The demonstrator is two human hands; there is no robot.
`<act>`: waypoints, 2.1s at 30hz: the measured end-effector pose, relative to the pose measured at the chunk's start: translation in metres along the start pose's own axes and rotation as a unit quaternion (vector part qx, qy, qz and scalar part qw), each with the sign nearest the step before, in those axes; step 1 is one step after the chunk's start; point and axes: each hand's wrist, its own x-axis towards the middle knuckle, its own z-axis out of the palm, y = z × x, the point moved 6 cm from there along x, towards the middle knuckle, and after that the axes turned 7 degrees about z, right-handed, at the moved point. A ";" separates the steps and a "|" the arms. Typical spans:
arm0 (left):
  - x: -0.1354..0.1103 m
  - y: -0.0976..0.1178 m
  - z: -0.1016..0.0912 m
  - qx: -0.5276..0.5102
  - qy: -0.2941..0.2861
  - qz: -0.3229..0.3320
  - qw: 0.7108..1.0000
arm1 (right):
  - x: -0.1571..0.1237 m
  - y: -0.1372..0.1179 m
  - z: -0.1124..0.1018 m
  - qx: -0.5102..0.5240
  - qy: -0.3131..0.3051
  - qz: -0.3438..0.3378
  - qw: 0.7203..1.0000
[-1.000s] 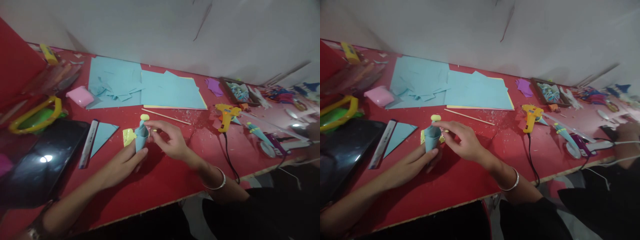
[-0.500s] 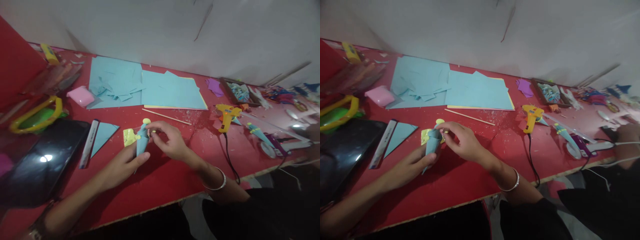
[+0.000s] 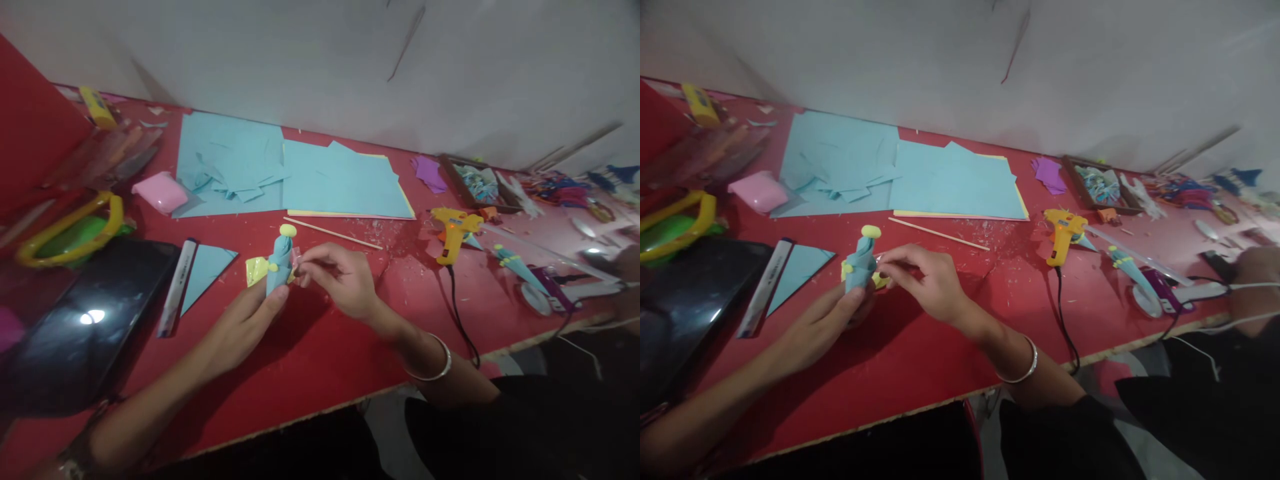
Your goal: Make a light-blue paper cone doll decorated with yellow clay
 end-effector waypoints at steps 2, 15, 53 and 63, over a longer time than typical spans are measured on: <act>0.000 0.000 0.005 -0.010 -0.039 -0.004 0.999 | 0.000 0.000 -0.001 0.017 0.007 0.009 1.000; 0.001 0.000 0.009 -0.016 -0.087 -0.084 0.993 | 0.002 0.005 -0.002 0.011 0.048 0.040 0.998; 0.005 0.005 0.007 0.045 -0.058 -0.036 0.997 | -0.004 -0.027 0.004 -0.133 0.045 -0.120 0.983; 0.005 0.004 0.008 0.034 -0.060 -0.031 0.997 | -0.004 -0.029 0.005 -0.135 0.032 -0.122 0.983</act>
